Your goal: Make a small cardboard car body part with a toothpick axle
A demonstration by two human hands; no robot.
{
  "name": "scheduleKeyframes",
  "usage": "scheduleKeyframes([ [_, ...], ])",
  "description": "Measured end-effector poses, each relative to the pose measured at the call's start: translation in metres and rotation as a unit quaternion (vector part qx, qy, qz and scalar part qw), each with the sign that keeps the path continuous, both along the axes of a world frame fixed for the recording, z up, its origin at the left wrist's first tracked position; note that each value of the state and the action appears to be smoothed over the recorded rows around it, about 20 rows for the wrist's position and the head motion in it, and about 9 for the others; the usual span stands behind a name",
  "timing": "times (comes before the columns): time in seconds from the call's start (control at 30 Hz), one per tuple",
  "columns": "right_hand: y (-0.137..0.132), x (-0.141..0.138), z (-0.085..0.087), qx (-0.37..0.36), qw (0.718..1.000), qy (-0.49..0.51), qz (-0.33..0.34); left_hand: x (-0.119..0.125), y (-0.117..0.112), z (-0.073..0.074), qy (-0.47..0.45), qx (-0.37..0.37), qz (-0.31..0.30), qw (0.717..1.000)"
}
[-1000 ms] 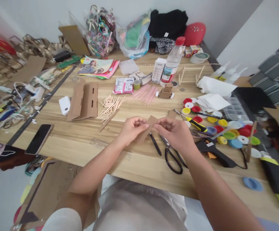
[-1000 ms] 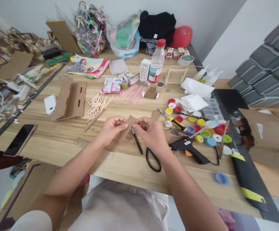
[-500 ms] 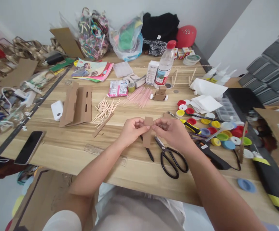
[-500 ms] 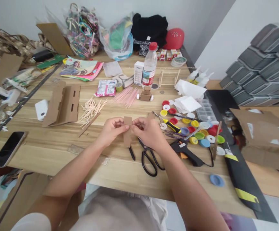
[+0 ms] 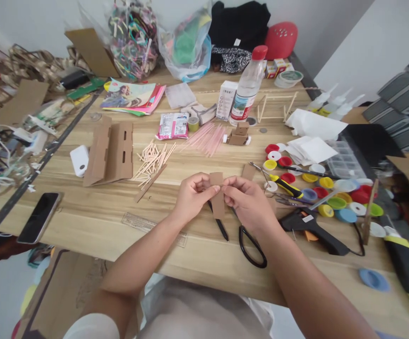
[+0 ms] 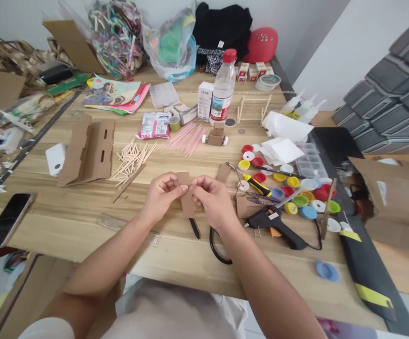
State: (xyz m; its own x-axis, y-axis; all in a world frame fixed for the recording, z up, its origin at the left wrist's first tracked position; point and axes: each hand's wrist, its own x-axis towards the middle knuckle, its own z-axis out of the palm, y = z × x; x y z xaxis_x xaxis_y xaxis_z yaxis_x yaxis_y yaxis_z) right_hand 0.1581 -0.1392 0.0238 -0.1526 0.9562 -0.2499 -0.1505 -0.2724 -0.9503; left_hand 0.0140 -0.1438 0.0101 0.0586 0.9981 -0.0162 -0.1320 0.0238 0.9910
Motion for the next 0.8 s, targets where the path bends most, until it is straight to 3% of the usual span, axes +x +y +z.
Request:
scheduleKeyframes([
  [0.3, -0.005, -0.009, 0.000, 0.025, 0.996, -0.025, -0.077, -0.003, -0.003, -0.002, 0.012, -0.004, 0.003, 1.000],
  [0.6, -0.010, -0.005, 0.004, 0.071, 0.986, -0.109, -0.103, -0.016, 0.001, 0.005, 0.010, -0.052, -0.097, 0.994],
  [0.8, -0.010, -0.005, 0.003, 0.062, 0.989, -0.087, -0.100, -0.012, -0.001, -0.005, 0.009, -0.039, -0.047, 0.998],
])
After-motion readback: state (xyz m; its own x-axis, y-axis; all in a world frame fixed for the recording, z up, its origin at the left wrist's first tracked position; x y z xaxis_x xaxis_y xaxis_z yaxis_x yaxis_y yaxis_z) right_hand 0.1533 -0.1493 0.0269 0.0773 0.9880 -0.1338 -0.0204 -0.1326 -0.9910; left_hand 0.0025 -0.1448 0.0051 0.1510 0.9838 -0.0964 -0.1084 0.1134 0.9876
